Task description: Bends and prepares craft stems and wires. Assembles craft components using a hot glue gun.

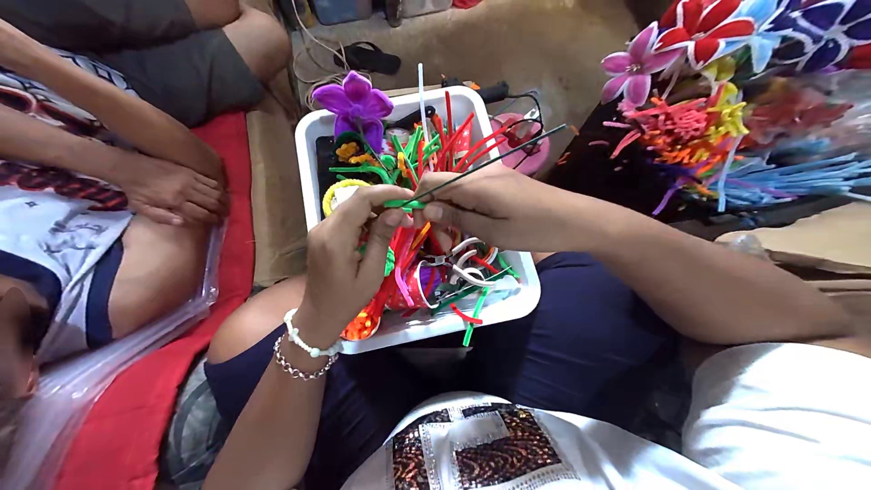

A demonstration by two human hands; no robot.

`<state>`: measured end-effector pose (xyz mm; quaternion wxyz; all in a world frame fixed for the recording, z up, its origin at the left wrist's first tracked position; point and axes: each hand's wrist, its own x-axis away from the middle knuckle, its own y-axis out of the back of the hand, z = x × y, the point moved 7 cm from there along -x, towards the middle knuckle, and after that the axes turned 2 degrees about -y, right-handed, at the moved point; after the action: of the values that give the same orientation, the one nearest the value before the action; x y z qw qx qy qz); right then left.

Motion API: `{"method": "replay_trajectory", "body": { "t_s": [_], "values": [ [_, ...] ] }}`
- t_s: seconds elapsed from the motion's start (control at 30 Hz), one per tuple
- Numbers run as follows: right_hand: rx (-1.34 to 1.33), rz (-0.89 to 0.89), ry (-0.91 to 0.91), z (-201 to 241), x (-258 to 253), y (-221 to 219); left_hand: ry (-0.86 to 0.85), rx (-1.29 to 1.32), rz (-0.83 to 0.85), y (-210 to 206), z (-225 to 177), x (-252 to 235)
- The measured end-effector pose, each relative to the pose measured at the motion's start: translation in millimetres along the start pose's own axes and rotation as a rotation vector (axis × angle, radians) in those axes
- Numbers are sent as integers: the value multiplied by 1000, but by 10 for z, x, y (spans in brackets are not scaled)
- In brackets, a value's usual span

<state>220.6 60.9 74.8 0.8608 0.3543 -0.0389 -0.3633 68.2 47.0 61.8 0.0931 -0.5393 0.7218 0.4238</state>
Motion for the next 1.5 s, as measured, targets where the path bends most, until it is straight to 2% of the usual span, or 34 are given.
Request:
{"method": "replay_trajectory", "body": {
  "t_s": [0.2, 0.37, 0.6, 0.8, 1.03, 1.2, 1.33, 1.43, 1.5],
  "values": [
    [44, 4, -41, -26, 9, -10, -5, -54, -50, 59, 2, 19],
    [245, 11, -112, -52, 33, -18, -30, -229, -43, 84, -17, 39],
    [522, -53, -136, 80, 62, -55, 34, -253, -61, 137, 5, 43],
    [676, -57, -107, 199, 59, -149, 42, -402, -71, 94, -21, 66],
    [718, -62, 10, 345, 72, -306, 38, -507, 56, -38, -24, 96],
    [855, -134, 64, 585, 85, -44, -103, -599, 109, -93, -86, 102],
    [748, -76, 113, 514, -18, 262, -287, -446, 108, -108, -236, 118],
    [444, -10, 212, 229, -148, 407, -364, -285, 17, -62, -329, 139],
    [205, 18, 210, 32, -229, 403, -360, -267, -63, -5, -349, 142]
  ]
}}
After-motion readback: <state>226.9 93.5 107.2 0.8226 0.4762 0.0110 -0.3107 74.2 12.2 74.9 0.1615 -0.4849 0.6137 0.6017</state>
